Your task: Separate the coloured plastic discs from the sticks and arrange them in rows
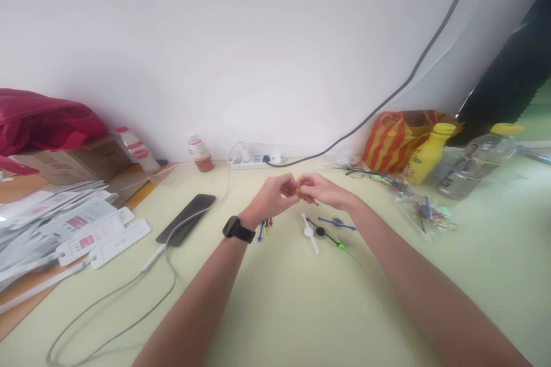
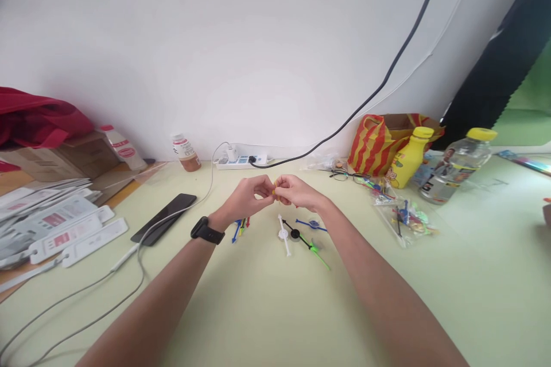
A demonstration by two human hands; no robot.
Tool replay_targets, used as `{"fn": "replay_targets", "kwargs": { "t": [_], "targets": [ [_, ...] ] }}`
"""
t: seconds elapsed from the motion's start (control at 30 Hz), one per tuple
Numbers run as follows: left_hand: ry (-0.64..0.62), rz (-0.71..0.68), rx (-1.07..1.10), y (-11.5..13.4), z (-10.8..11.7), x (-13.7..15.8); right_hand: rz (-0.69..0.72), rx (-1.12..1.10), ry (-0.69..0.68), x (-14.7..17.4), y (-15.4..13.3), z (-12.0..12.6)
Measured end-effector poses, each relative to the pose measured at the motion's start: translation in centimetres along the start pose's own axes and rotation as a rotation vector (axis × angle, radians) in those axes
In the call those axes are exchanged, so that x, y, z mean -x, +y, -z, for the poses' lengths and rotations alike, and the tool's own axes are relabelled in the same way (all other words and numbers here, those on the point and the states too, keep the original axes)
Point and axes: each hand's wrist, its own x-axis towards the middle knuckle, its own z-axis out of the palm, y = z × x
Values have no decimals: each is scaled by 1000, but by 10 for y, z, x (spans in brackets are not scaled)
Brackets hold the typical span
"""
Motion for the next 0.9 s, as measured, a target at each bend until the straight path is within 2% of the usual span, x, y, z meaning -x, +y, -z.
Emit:
{"fn": "replay_targets", "kwargs": {
  "t": [0.13,0.27,0.43,0.5,0.57,0.7,0.77,0.9],
  "targets": [
    [-28,29,-121,-1,-3,1,-15,213,91,-2,6,4],
    [-103,72,-326,-1,-8,4,-159,600,68,-1,19,24],
    [-202,111,-481,-9,-6,6,-242,714,103,13,16,53],
    [-199,97,-504,-14,1,6,-265,728,19,23,7,59],
    [-186,93,-523,-17,10,7,-308,725,-126,30,-3,60],
    [-197,182,-573,-18,26,9,-399,786,-332,31,-11,54],
    [-202,212,-567,-20,28,10,-403,813,-349,29,-12,52],
    [-215,217,-499,-25,24,8,-364,763,-298,31,-16,54]
  ]
}}
